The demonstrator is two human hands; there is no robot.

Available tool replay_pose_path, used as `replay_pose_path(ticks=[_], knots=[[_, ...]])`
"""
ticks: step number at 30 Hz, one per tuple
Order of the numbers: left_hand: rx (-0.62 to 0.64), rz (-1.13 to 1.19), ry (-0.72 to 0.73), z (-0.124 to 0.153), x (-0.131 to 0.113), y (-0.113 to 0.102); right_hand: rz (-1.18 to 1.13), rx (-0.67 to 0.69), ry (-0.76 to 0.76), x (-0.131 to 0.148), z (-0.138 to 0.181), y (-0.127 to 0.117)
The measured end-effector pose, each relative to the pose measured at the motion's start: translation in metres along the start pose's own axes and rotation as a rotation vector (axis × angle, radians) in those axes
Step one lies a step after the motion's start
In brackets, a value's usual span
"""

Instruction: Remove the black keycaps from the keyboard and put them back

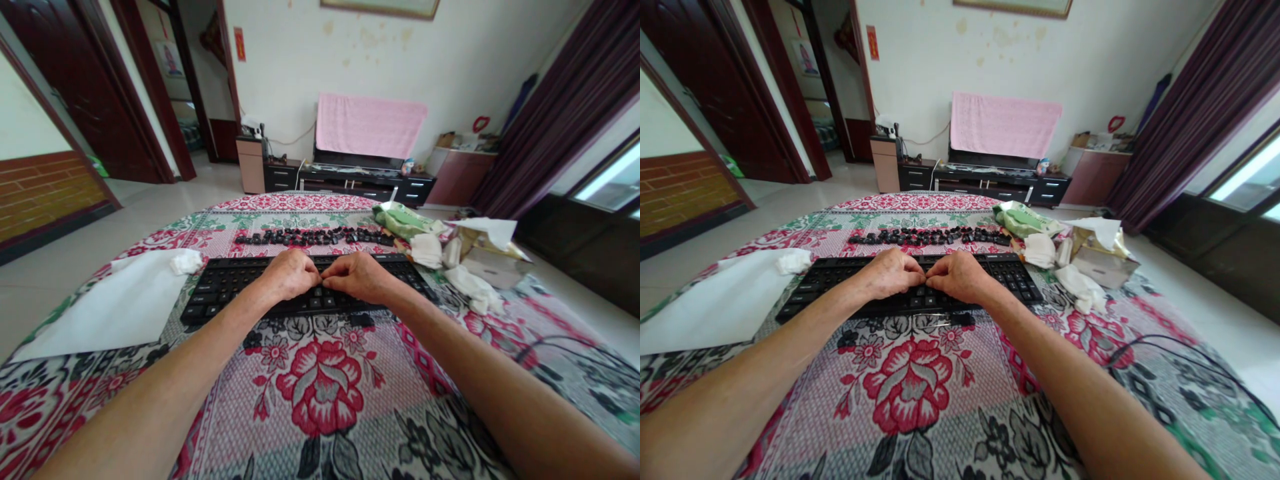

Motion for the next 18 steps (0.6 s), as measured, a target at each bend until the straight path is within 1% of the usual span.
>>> replay_pose_path(ticks=[9,13,18], knots=[[-0.049,-0.035,0.026,0.0008,-0.002,-0.001,-0.039,-0.031,0.02,-0.009,-0.0017,0.0004],[-0.054,-0.039,0.02,0.0015,-0.0025,-0.0017,-0.049,-0.01,-0.012,-0.0091,-0.002,0.0015],[-0.038,-0.025,0.007,0.0,0.002,0.0026,-0.041,-0.015,-0.047,-0.0081,-0.0005,0.0009]])
Point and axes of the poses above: each hand's wrist, its own z-axis away from the middle knuckle, its own y-axis out of the palm, x = y × z, the point moved 7 cm from there along -z, towards the middle knuckle, and after that the axes turned 12 degrees about -z, right-handed, at the moved point
